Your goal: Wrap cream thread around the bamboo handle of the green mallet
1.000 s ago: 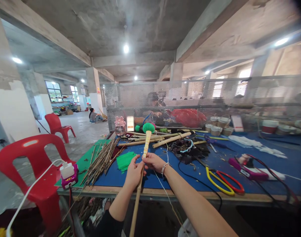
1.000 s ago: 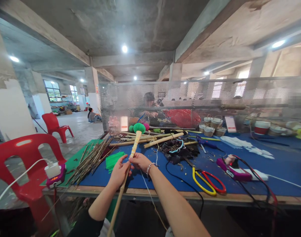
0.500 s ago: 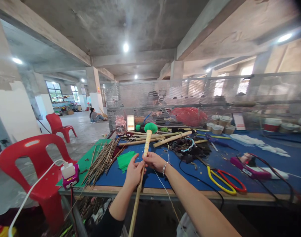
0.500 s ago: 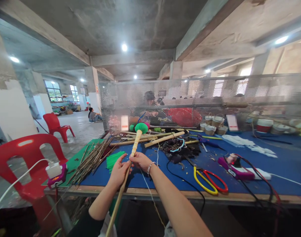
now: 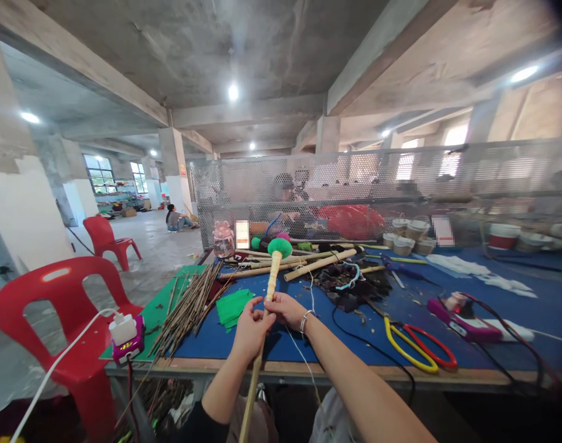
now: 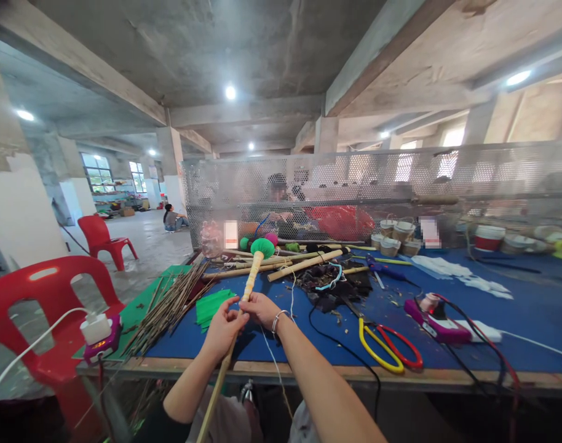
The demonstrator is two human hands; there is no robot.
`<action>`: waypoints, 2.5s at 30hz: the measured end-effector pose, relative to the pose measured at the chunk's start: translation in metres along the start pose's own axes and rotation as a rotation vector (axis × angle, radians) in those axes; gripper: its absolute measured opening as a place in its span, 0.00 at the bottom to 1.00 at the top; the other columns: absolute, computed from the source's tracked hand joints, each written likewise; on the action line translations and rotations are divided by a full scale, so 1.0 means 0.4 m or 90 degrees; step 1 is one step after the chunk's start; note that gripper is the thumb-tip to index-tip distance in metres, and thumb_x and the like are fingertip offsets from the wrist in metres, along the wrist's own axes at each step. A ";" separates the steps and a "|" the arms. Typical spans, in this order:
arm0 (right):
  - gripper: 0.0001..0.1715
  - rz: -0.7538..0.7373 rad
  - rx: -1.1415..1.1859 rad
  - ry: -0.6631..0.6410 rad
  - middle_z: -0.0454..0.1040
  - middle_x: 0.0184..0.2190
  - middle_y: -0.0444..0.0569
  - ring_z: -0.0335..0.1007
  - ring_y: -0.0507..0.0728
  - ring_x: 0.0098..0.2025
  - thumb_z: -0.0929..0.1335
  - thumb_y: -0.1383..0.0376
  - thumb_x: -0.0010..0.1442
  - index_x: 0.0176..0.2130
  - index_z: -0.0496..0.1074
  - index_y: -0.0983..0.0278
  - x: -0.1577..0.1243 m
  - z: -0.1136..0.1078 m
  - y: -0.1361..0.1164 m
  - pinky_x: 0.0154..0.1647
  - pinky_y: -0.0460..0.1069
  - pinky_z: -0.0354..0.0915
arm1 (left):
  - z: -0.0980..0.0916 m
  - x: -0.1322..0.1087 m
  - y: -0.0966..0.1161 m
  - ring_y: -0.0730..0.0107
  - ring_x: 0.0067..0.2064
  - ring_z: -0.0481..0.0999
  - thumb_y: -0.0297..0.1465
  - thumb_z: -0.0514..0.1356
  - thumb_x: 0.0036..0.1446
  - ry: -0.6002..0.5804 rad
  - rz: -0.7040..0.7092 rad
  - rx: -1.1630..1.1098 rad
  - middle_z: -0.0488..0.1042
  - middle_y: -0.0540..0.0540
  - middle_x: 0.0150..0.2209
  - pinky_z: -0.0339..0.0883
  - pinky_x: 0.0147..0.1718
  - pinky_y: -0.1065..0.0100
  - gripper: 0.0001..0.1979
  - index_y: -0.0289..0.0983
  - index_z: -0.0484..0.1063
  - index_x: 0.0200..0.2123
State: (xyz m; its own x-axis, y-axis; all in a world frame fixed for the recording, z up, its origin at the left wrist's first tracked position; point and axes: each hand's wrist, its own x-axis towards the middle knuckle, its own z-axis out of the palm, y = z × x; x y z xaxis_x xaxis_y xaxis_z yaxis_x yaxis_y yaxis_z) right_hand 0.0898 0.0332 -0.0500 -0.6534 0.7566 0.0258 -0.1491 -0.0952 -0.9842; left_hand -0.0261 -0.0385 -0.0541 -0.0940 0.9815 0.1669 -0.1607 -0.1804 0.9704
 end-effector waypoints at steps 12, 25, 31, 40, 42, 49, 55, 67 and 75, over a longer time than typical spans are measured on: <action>0.24 0.010 -0.018 -0.006 0.58 0.12 0.34 0.43 0.41 0.10 0.73 0.55 0.41 0.29 0.60 0.66 0.002 0.000 -0.001 0.11 0.42 0.34 | -0.004 0.004 -0.012 0.80 0.18 0.61 0.32 0.63 0.43 -0.001 0.007 0.007 0.63 0.58 0.16 0.56 0.19 0.75 0.24 0.32 0.60 0.43; 0.24 0.008 -0.020 0.001 0.60 0.12 0.35 0.43 0.41 0.10 0.73 0.55 0.41 0.28 0.59 0.66 -0.006 0.007 -0.008 0.11 0.42 0.34 | -0.002 -0.001 -0.008 0.78 0.19 0.65 0.33 0.62 0.45 0.014 -0.001 0.017 0.67 0.54 0.19 0.58 0.19 0.75 0.31 0.30 0.55 0.51; 0.22 0.028 0.042 -0.031 0.62 0.14 0.37 0.51 0.43 0.12 0.73 0.56 0.42 0.30 0.61 0.66 -0.009 0.010 -0.009 0.13 0.41 0.37 | 0.007 -0.015 0.018 0.78 0.17 0.65 0.35 0.58 0.49 0.004 -0.046 -0.011 0.71 0.51 0.22 0.57 0.15 0.76 0.40 0.31 0.41 0.60; 0.21 0.000 0.059 -0.040 0.65 0.15 0.40 0.58 0.45 0.14 0.73 0.58 0.41 0.27 0.62 0.67 0.000 0.006 0.006 0.16 0.41 0.47 | 0.004 -0.010 0.007 0.79 0.15 0.65 0.37 0.58 0.48 0.007 -0.036 0.023 0.71 0.51 0.21 0.55 0.14 0.77 0.29 0.32 0.55 0.52; 0.20 -0.007 0.064 -0.042 0.65 0.15 0.40 0.58 0.45 0.15 0.74 0.59 0.41 0.27 0.63 0.68 0.002 0.006 0.009 0.16 0.41 0.48 | 0.003 -0.006 0.006 0.79 0.16 0.65 0.38 0.58 0.47 0.003 -0.029 0.019 0.71 0.51 0.22 0.55 0.14 0.77 0.27 0.32 0.57 0.49; 0.22 -0.011 0.076 -0.040 0.64 0.15 0.38 0.56 0.44 0.15 0.74 0.58 0.40 0.28 0.62 0.67 0.003 0.012 0.010 0.16 0.41 0.48 | 0.003 0.000 0.003 0.79 0.16 0.64 0.37 0.58 0.48 0.009 -0.027 0.030 0.71 0.51 0.22 0.56 0.14 0.76 0.27 0.32 0.57 0.49; 0.22 0.002 0.078 -0.014 0.63 0.14 0.37 0.56 0.44 0.14 0.74 0.59 0.38 0.26 0.61 0.66 -0.007 0.021 -0.009 0.15 0.41 0.46 | 0.005 -0.010 0.010 0.79 0.15 0.64 0.38 0.57 0.49 0.002 -0.033 0.030 0.70 0.53 0.20 0.55 0.14 0.77 0.37 0.34 0.45 0.59; 0.21 0.022 0.022 -0.037 0.62 0.14 0.37 0.54 0.44 0.14 0.72 0.57 0.41 0.27 0.61 0.66 -0.003 0.006 -0.001 0.14 0.40 0.43 | -0.005 -0.006 0.008 0.79 0.16 0.65 0.34 0.57 0.49 0.002 -0.024 0.040 0.72 0.51 0.22 0.58 0.15 0.77 0.33 0.32 0.51 0.57; 0.19 0.021 0.016 -0.058 0.61 0.13 0.37 0.53 0.44 0.14 0.71 0.58 0.45 0.27 0.61 0.67 0.009 -0.003 0.004 0.13 0.40 0.42 | -0.005 0.007 0.008 0.80 0.16 0.65 0.32 0.57 0.49 0.005 -0.042 0.055 0.71 0.50 0.22 0.58 0.16 0.77 0.29 0.32 0.53 0.55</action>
State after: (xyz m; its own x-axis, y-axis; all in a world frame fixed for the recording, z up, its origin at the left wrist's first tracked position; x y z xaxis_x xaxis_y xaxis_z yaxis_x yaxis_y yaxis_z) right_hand 0.0881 0.0367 -0.0517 -0.7223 0.6915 0.0109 -0.1449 -0.1359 -0.9801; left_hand -0.0288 -0.0366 -0.0507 -0.0944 0.9905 0.1004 -0.0820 -0.1082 0.9907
